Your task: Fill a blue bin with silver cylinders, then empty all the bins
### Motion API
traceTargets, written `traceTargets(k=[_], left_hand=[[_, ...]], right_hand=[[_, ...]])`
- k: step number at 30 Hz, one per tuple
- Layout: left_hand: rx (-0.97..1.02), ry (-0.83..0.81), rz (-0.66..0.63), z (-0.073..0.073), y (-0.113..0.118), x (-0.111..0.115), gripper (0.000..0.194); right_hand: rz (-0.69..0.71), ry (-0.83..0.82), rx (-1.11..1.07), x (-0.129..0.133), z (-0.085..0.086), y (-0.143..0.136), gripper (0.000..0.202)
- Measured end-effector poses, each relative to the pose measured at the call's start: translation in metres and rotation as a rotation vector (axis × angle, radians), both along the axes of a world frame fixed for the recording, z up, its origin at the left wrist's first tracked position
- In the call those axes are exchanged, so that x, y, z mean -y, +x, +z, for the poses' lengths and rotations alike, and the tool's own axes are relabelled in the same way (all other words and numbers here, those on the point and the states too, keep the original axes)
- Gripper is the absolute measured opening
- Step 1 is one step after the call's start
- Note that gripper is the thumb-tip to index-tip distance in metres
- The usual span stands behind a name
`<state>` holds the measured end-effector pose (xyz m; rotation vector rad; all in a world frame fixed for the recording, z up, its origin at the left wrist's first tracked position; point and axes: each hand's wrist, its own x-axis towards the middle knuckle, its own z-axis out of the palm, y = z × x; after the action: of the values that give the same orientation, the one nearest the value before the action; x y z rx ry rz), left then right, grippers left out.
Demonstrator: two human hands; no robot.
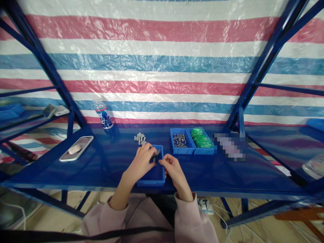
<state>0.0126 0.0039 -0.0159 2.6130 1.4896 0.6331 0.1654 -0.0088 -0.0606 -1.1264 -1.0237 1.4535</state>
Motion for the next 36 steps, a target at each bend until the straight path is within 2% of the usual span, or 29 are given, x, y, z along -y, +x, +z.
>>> traceTargets(k=[7,17,25,31,36], left_hand=[[0.056,0.023,-0.017,0.002,-0.001,-0.001,0.022],[0.057,0.03,0.042,0.002,-0.003,-0.011,0.014],[0.074,0.024,0.043,0.003,-0.005,-0.011,0.012],[0.071,0.002,0.019,0.004,-0.008,-0.011,0.027],[0.055,-0.007,0.03,0.005,-0.007,-0.01,0.028]], right_hand=[[0.013,0.004,-0.027,-0.001,-0.003,0.001,0.031],[0.001,-0.014,0.004,0.003,0.006,0.0,0.033],[0.007,-0.004,-0.011,0.002,0.004,0.0,0.033],[-0.002,-0.006,0.001,0.002,0.003,0.0,0.033],[0.0,-0.016,0.006,0.003,0.005,-0.001,0.035]])
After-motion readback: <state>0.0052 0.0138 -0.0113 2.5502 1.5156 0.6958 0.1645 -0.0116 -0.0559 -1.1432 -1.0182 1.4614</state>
